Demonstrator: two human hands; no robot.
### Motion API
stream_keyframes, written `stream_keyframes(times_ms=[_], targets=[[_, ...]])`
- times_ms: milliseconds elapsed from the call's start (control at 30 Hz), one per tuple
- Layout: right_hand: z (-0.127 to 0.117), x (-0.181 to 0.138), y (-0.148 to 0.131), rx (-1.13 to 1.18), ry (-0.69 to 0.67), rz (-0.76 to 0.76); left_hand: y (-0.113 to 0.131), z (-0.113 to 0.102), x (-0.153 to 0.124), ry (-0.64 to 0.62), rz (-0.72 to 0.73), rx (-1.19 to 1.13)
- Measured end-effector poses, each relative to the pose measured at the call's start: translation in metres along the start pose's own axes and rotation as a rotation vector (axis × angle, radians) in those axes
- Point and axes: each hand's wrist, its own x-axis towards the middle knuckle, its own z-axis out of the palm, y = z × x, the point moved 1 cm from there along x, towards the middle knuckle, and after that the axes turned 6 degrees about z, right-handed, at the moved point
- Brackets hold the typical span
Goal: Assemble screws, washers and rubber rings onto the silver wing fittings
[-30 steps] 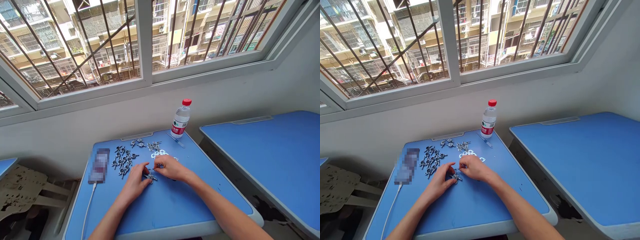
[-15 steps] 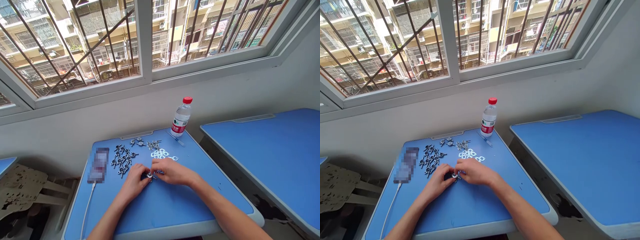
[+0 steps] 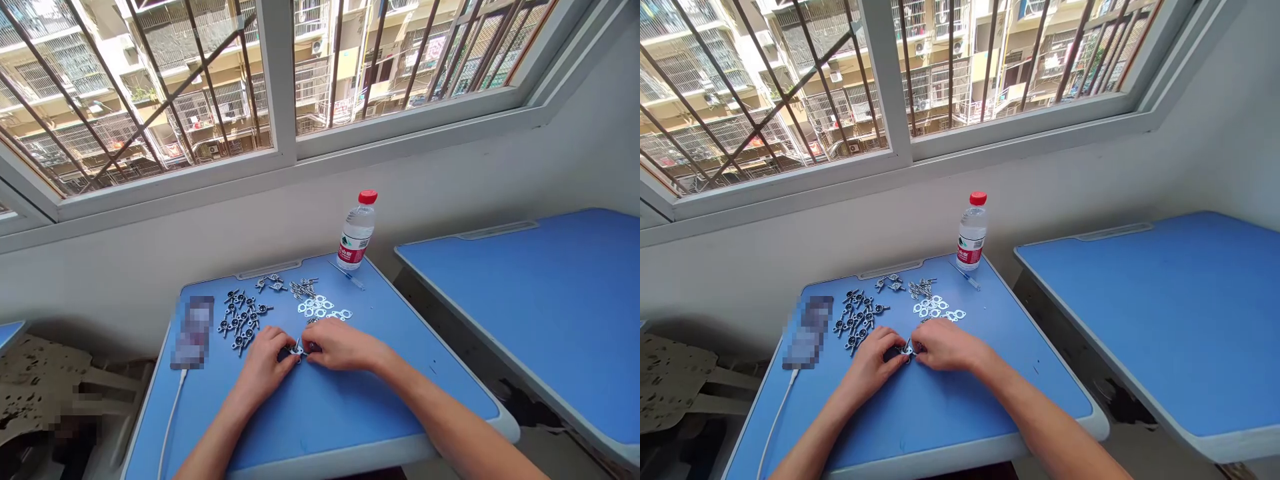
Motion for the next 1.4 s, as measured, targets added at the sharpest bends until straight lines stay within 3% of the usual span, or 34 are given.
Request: stream_keyframes(times_ms=[467, 800, 1400], targets=[[0.002, 0.000, -0.003, 0.031, -0.056, 0.062, 0.005, 0.007, 0.000, -0.026, -0.028, 0.234], [-0.001, -0.002, -0.005, 0.040, -0.120, 0.124, 0.003, 0.008, -0.003, 0.017, -0.028, 0.181], [0.007, -0.005, -0.003, 0.070, -0.116, 0.140, -0.003, 0.014, -0.003, 0.089, 0.020, 0.090]])
